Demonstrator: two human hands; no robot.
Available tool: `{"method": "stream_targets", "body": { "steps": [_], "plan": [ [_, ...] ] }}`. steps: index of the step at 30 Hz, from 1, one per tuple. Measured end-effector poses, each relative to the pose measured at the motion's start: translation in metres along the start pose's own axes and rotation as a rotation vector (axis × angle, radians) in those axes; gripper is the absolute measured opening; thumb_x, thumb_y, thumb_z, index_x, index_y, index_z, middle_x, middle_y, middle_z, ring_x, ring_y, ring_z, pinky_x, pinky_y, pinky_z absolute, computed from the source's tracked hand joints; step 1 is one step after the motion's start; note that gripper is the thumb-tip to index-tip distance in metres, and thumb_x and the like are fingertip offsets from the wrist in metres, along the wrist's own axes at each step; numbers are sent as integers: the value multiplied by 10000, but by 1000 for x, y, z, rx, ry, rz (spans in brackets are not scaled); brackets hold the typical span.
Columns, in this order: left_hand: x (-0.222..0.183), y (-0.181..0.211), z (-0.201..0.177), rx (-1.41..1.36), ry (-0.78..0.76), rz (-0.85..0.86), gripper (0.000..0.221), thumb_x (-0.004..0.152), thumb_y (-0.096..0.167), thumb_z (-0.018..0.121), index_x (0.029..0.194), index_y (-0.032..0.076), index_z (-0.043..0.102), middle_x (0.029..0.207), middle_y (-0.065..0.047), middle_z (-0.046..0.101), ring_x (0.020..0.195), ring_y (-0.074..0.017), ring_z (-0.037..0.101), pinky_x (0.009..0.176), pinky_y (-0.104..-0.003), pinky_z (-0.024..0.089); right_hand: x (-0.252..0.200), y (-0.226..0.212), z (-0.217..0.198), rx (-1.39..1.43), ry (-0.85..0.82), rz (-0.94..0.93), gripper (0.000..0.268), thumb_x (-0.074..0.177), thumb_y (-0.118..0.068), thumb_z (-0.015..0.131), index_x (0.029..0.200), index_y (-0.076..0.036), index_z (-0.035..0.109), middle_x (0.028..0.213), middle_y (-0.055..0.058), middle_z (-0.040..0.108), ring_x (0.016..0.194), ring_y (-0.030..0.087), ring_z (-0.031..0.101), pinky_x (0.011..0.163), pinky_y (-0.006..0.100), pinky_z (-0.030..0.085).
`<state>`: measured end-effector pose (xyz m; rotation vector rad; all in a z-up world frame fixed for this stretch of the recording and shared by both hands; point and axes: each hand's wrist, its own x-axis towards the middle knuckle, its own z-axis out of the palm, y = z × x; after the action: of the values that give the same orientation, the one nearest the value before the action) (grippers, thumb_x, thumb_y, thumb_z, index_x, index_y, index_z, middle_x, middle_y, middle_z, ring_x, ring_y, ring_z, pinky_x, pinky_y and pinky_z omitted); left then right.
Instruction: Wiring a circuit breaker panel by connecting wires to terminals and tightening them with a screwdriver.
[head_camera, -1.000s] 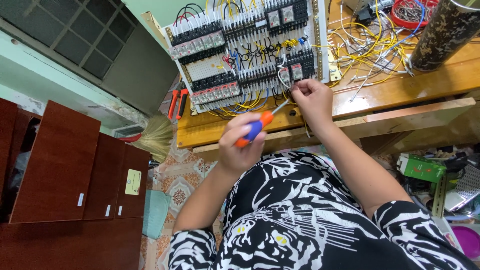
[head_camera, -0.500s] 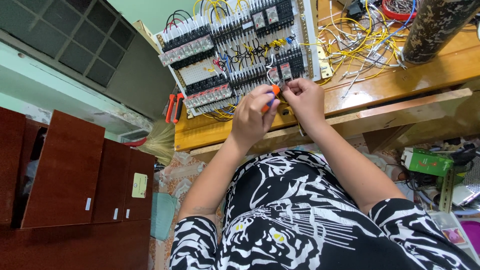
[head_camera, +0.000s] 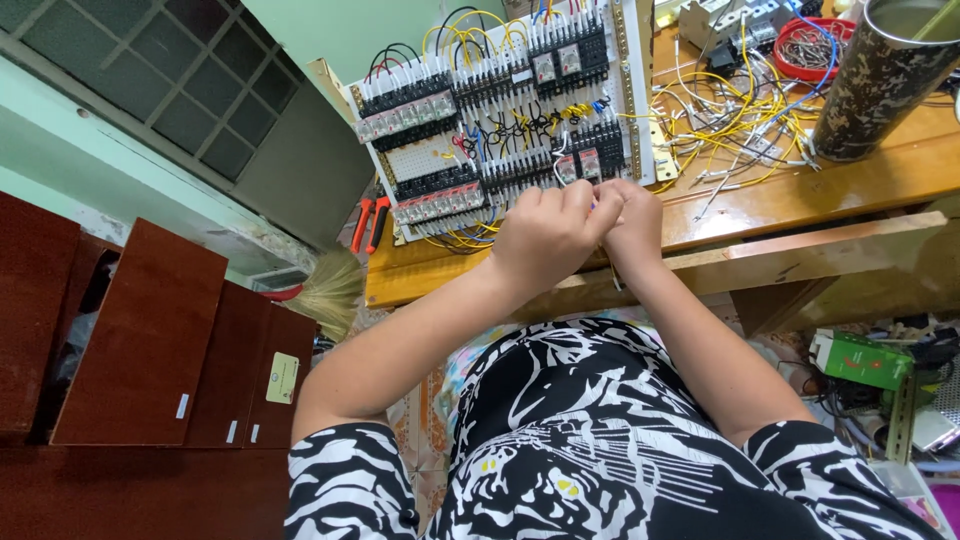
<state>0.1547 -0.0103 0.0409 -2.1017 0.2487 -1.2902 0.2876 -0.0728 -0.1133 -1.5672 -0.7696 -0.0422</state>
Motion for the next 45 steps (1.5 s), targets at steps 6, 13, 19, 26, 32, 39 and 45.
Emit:
{"method": "stream_targets", "body": {
  "steps": [6, 13, 19, 26, 32, 39, 45],
  "plan": [
    [-7, 5, -8, -22, -161, 2, 287, 989, 197, 480, 1228, 109, 613, 815, -37, 479, 585, -211, 543, 512, -346, 379, 1, 5, 2, -72, -7, -2, 74, 865, -171, 814, 865, -111, 770, 736, 112, 682, 827, 332, 692, 819, 417, 518],
    [-10, 11, 3, -72, -221, -60, 471, 919, 219, 507, 1363, 80, 585, 744, -59, 481, 508, -223, 555, 482, -366, 425, -5, -3, 2, 27, 45, 84, 159, 934, -173, 737, 836, -47, 739, 735, 160, 679, 831, 280, 666, 780, 419, 504],
    [3, -3, -13, -52, -241, -108, 552, 902, 356, 565, 1401, 119, 572, 718, -26, 494, 507, -215, 568, 473, -392, 468, -2, -5, 7, -24, 72, 28, 122, 871, -177, 775, 852, -57, 764, 696, 143, 665, 783, 301, 678, 764, 397, 529],
    [-3, -20, -12, -58, -293, -113, 480, 993, 378, 524, 1369, 94, 618, 603, -7, 522, 426, -204, 598, 451, -368, 494, 0, -17, 7, -111, 112, 62, 110, 821, -245, 832, 795, -155, 776, 610, 11, 661, 709, 237, 680, 705, 328, 551],
    [-4, -20, -11, -99, -333, -139, 456, 1000, 434, 568, 1284, 90, 664, 551, -21, 581, 408, -223, 622, 423, -368, 506, 1, -19, 8, -112, 121, 35, 123, 857, -261, 811, 798, -162, 769, 615, 1, 678, 703, 221, 672, 689, 315, 546],
    [-2, -16, -9, -111, -327, -164, 438, 1008, 430, 549, 1270, 99, 665, 567, -9, 605, 428, -201, 638, 442, -357, 522, -1, -15, 7, -138, 93, 52, 137, 885, -296, 797, 797, -196, 762, 618, -46, 676, 727, 190, 669, 717, 301, 547],
    [-2, -17, -12, -124, -315, -175, 425, 1003, 401, 548, 1265, 85, 654, 570, -30, 593, 436, -228, 640, 466, -373, 534, -2, -26, 4, -115, 82, 19, 114, 901, -199, 763, 804, -139, 765, 624, 15, 672, 703, 225, 663, 686, 314, 544]
  ]
}}
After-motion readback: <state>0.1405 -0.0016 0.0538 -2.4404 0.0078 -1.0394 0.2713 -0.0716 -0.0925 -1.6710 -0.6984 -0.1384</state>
